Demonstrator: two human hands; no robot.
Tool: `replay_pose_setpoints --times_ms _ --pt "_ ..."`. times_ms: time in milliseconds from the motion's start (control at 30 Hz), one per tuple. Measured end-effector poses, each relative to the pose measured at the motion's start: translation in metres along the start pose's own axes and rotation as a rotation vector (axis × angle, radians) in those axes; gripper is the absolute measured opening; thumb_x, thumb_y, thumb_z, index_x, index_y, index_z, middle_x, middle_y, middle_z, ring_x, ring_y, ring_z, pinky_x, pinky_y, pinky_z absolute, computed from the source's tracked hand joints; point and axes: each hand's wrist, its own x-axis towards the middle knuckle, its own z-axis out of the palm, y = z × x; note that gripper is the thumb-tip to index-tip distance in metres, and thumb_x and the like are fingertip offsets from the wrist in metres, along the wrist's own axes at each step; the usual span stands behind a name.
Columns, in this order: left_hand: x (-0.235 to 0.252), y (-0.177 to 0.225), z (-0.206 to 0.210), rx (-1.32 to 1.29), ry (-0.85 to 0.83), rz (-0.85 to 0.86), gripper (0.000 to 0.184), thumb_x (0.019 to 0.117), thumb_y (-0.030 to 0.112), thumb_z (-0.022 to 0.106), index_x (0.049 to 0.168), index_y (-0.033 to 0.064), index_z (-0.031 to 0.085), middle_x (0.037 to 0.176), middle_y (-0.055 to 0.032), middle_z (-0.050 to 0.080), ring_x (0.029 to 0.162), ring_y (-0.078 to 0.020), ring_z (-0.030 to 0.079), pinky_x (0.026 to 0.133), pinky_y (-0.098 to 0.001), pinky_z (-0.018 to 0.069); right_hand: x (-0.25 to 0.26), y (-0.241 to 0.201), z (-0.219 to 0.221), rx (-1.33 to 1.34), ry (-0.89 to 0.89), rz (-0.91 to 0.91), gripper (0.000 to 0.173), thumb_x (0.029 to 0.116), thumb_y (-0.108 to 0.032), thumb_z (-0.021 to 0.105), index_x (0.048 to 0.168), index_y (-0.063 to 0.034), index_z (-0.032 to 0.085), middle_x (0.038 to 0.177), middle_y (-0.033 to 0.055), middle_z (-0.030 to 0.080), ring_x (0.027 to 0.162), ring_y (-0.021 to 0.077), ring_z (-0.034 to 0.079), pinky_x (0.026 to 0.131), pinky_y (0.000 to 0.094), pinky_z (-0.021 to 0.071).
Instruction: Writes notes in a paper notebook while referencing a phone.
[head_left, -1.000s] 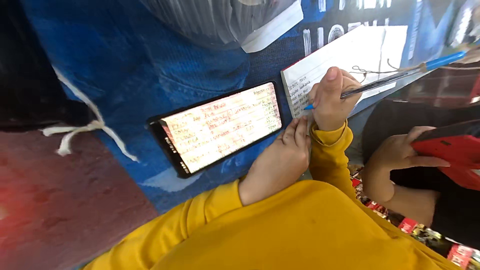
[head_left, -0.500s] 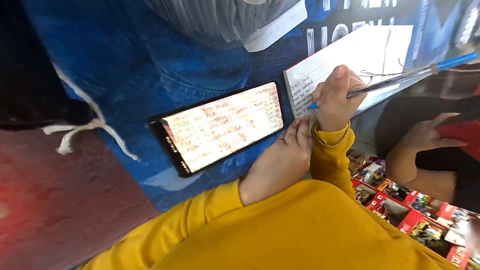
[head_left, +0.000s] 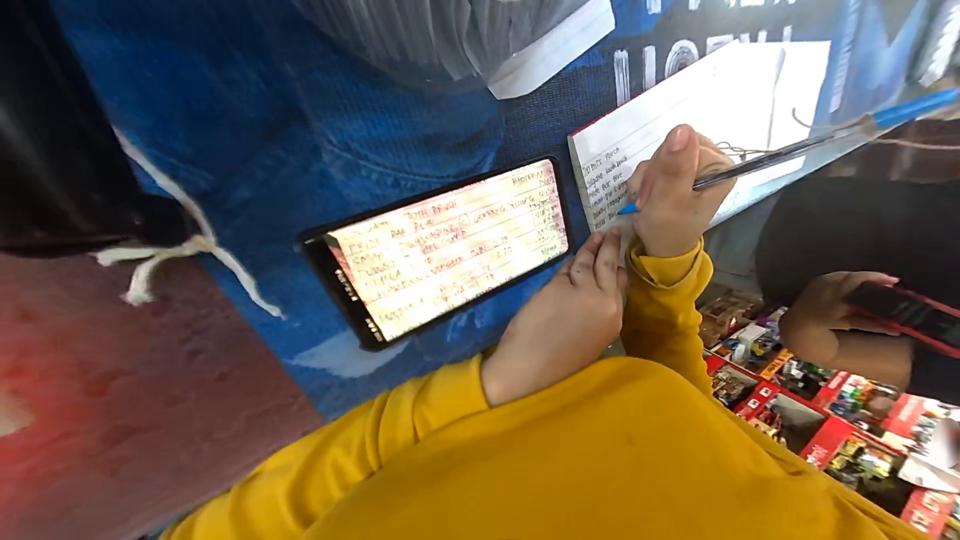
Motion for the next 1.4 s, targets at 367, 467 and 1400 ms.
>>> replay_pose_setpoints --times_ms 367,467,1400 --pt "0.004 0.001 -0.006 -0.107 -0.136 -0.027 0.033 0.1012 -0.004 0.044 0.129 -0.0078 0.062 0.153 -0.0245 0.047 0.137 -0.0367 0.052 0.101 -0.0354 0.0497 -0.024 -0.001 -0.051 0.424 0.081 0.127 0.051 0.1107 -0.026 0.031 0.068 -0.0216 0.058 0.058 -0.0119 0.056 0.046 -0.0008 0.051 0.044 0.0151 0.0451" --pt "0.005 0.000 -0.010 -0.236 -0.189 -0.053 0.033 0.1049 0.005 0.044 0.131 -0.0010 0.064 0.156 -0.0236 0.043 0.142 -0.0378 0.046 0.103 -0.0380 0.0483 -0.040 -0.004 -0.043 0.482 0.214 0.087 0.049 0.1073 -0.015 0.029 0.066 -0.0152 0.055 0.054 -0.0070 0.054 0.041 0.0021 0.049 0.041 0.0166 0.0440" --pt "0.005 -0.002 -0.008 0.031 -0.191 0.048 0.035 0.1034 -0.001 0.043 0.133 -0.0006 0.063 0.158 -0.0221 0.040 0.144 -0.0396 0.042 0.099 -0.0378 0.0482 -0.031 0.005 -0.032 0.338 0.257 0.039 0.051 0.1058 -0.009 0.019 0.066 -0.0155 0.050 0.056 -0.0061 0.053 0.044 0.0038 0.051 0.044 0.0171 0.0463"
